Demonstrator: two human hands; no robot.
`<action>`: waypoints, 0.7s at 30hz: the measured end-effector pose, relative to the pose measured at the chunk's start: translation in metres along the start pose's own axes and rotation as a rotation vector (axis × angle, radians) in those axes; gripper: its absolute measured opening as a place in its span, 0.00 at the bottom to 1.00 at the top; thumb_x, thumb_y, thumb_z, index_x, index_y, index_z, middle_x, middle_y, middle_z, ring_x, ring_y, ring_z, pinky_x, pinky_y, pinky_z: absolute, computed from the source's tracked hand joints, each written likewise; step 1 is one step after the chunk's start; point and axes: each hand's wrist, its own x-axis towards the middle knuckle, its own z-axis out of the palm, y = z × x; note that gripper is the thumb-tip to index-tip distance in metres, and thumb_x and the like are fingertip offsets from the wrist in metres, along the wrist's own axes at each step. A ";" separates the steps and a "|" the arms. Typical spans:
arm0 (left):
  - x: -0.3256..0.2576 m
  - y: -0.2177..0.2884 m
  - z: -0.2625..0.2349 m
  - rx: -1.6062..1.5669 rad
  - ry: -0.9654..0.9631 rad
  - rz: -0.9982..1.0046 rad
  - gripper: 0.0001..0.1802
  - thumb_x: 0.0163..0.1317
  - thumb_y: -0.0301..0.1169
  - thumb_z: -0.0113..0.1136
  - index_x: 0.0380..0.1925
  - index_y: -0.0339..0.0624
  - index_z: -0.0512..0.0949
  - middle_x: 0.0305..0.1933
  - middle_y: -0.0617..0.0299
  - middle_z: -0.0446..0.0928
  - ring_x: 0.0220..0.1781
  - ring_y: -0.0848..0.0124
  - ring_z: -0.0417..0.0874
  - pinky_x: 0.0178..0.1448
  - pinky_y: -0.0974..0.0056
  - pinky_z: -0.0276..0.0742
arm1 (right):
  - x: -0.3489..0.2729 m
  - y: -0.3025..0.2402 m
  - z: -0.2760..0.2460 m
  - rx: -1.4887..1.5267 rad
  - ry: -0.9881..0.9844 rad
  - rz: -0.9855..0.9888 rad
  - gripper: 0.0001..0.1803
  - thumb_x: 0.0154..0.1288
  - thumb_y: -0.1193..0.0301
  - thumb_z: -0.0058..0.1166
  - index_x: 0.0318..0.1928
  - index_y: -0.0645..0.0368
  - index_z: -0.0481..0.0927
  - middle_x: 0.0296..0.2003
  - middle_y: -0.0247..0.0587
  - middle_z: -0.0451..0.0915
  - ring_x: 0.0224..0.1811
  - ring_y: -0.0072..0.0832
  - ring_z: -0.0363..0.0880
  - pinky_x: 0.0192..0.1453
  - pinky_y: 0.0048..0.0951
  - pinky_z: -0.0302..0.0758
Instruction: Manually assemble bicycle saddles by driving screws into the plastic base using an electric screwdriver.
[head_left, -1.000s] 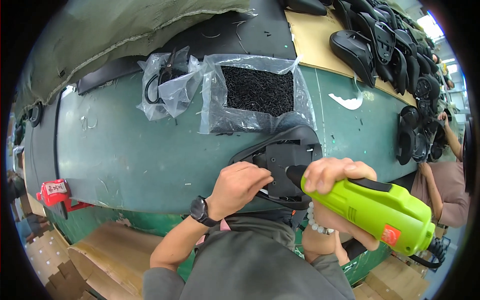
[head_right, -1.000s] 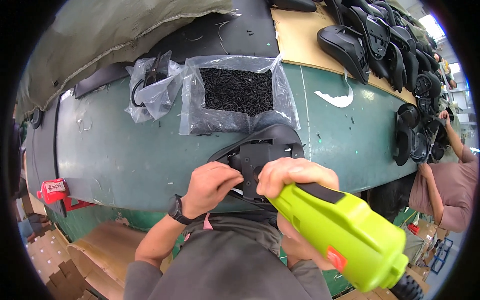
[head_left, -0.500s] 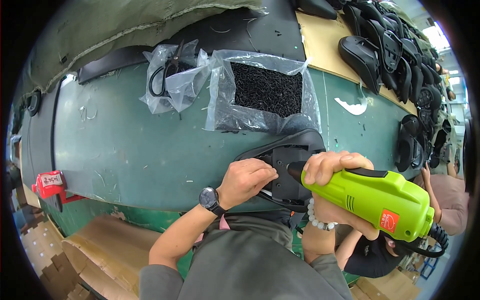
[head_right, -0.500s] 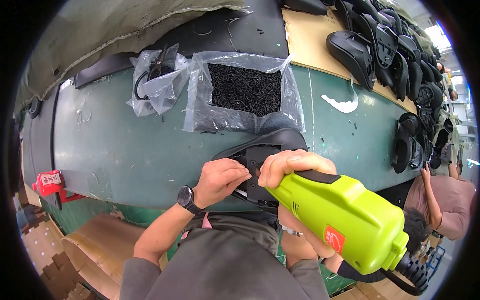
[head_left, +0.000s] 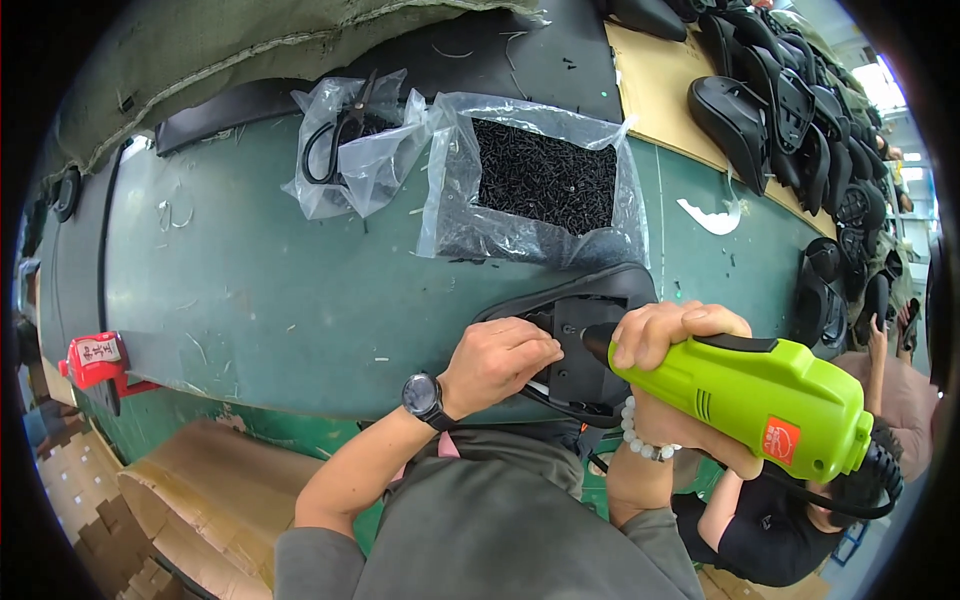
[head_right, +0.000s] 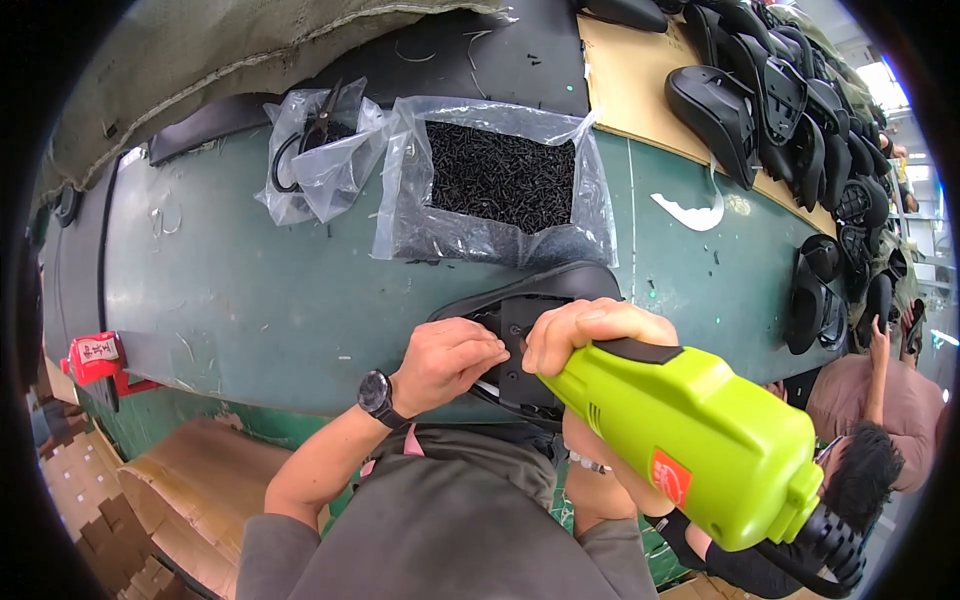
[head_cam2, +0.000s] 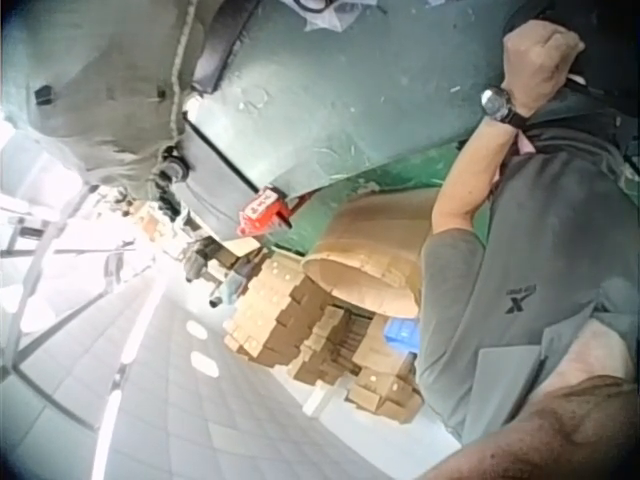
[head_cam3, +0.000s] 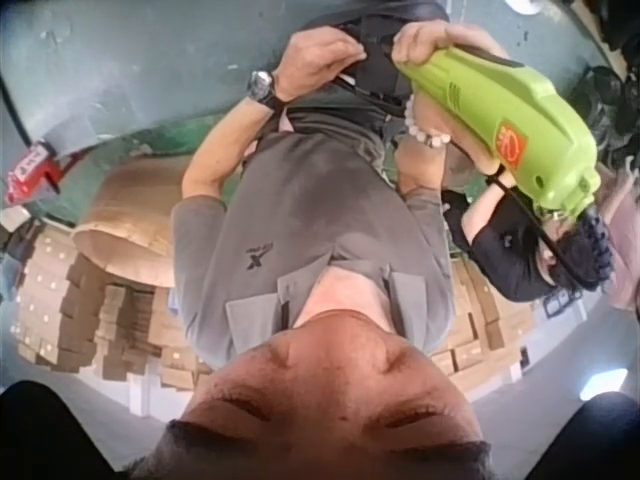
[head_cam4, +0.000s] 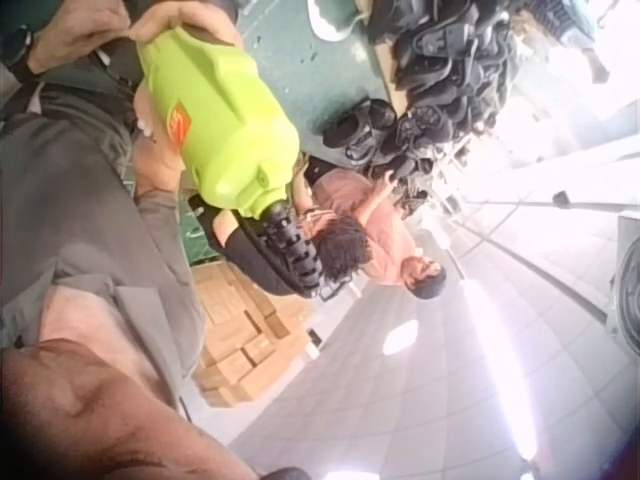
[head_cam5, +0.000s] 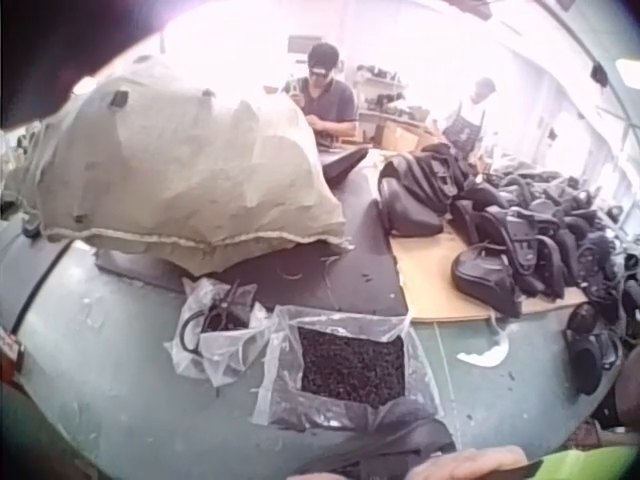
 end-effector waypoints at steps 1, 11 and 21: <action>0.001 0.001 0.000 0.008 -0.008 -0.002 0.07 0.51 0.24 0.67 0.31 0.42 0.79 0.32 0.61 0.81 0.33 0.62 0.83 0.36 0.62 0.80 | 0.000 0.001 -0.001 -0.042 -0.023 0.012 0.18 0.61 0.63 0.59 0.47 0.62 0.76 0.27 0.49 0.78 0.28 0.38 0.78 0.35 0.38 0.77; 0.002 0.002 -0.003 0.037 -0.004 0.006 0.10 0.52 0.24 0.66 0.34 0.41 0.78 0.31 0.60 0.81 0.33 0.61 0.82 0.37 0.61 0.79 | -0.005 0.013 -0.016 -0.190 -0.182 0.133 0.34 0.58 0.49 0.62 0.48 0.71 0.75 0.26 0.51 0.77 0.25 0.39 0.75 0.31 0.38 0.75; 0.012 0.017 -0.011 0.157 -0.070 0.147 0.19 0.51 0.22 0.67 0.43 0.39 0.73 0.35 0.58 0.80 0.36 0.61 0.83 0.40 0.59 0.80 | -0.016 -0.007 0.012 0.061 -0.042 -0.013 0.22 0.61 0.61 0.58 0.50 0.64 0.74 0.30 0.51 0.78 0.30 0.38 0.76 0.37 0.38 0.75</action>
